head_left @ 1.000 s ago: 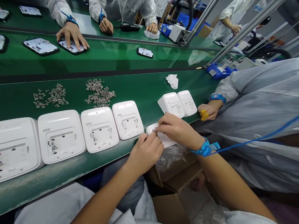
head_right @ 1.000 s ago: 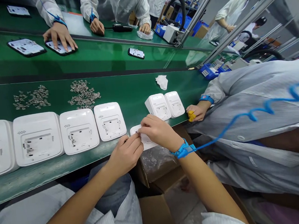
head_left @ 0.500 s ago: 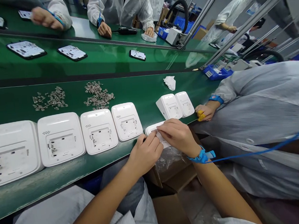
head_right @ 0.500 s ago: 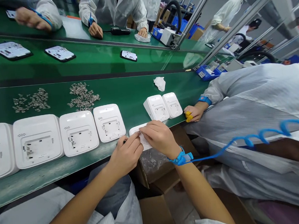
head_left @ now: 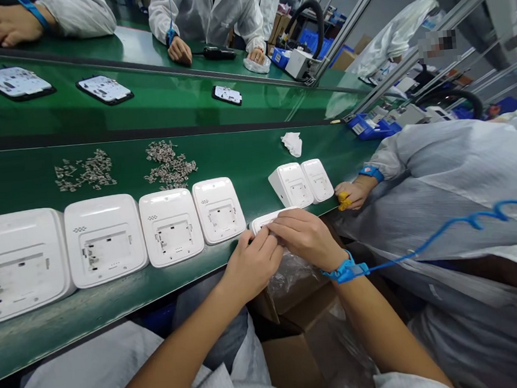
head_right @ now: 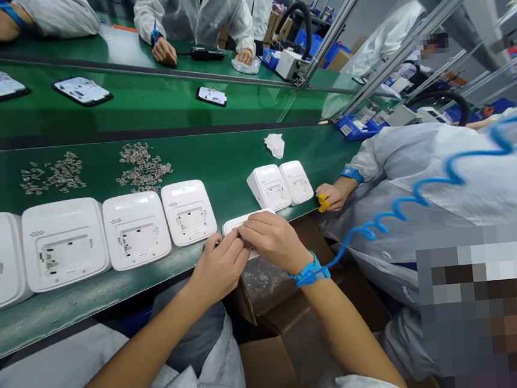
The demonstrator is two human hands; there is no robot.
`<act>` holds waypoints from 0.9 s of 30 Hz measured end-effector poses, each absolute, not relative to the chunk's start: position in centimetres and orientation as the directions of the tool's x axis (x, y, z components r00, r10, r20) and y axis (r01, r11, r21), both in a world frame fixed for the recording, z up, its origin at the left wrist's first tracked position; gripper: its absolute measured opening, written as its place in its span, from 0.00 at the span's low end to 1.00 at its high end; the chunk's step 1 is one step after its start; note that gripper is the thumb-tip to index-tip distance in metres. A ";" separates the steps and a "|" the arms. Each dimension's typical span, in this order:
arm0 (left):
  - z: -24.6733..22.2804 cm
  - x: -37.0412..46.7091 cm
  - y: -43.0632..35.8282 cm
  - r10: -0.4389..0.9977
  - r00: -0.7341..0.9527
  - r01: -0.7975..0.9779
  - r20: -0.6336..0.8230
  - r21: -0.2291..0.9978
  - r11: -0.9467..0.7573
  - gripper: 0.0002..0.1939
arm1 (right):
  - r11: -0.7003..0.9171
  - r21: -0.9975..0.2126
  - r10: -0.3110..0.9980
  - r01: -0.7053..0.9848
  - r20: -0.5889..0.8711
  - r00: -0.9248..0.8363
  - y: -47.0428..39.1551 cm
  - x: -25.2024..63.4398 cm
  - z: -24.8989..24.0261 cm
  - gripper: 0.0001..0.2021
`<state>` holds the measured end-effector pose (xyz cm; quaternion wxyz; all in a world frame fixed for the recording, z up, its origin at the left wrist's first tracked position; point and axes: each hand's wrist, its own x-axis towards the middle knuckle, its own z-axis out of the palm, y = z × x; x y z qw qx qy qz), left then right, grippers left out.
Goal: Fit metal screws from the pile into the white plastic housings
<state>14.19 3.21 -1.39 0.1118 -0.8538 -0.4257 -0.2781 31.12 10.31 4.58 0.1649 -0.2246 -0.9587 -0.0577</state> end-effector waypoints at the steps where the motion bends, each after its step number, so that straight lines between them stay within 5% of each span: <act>1: -1.4 14.2 3.2 0.662 0.484 0.788 0.573 0.044 -0.614 0.05 | 0.891 0.023 0.418 0.453 0.343 -0.841 10.3 31.1 4.5 0.12; 8: -1.9 14.0 3.2 0.660 0.487 0.786 0.572 0.044 -0.617 0.04 | 0.782 -0.009 0.560 0.623 0.447 -0.697 10.8 31.0 4.0 0.09; 20: -2.2 14.9 2.9 0.705 0.363 0.866 0.610 0.058 -0.496 0.04 | 0.723 0.281 0.502 0.632 0.414 -0.759 12.3 29.4 5.4 0.04; 27: -1.8 15.7 3.5 0.741 0.415 0.870 0.528 0.006 -0.492 0.30 | 0.649 0.349 0.527 0.676 0.434 -0.731 14.7 28.2 5.3 0.13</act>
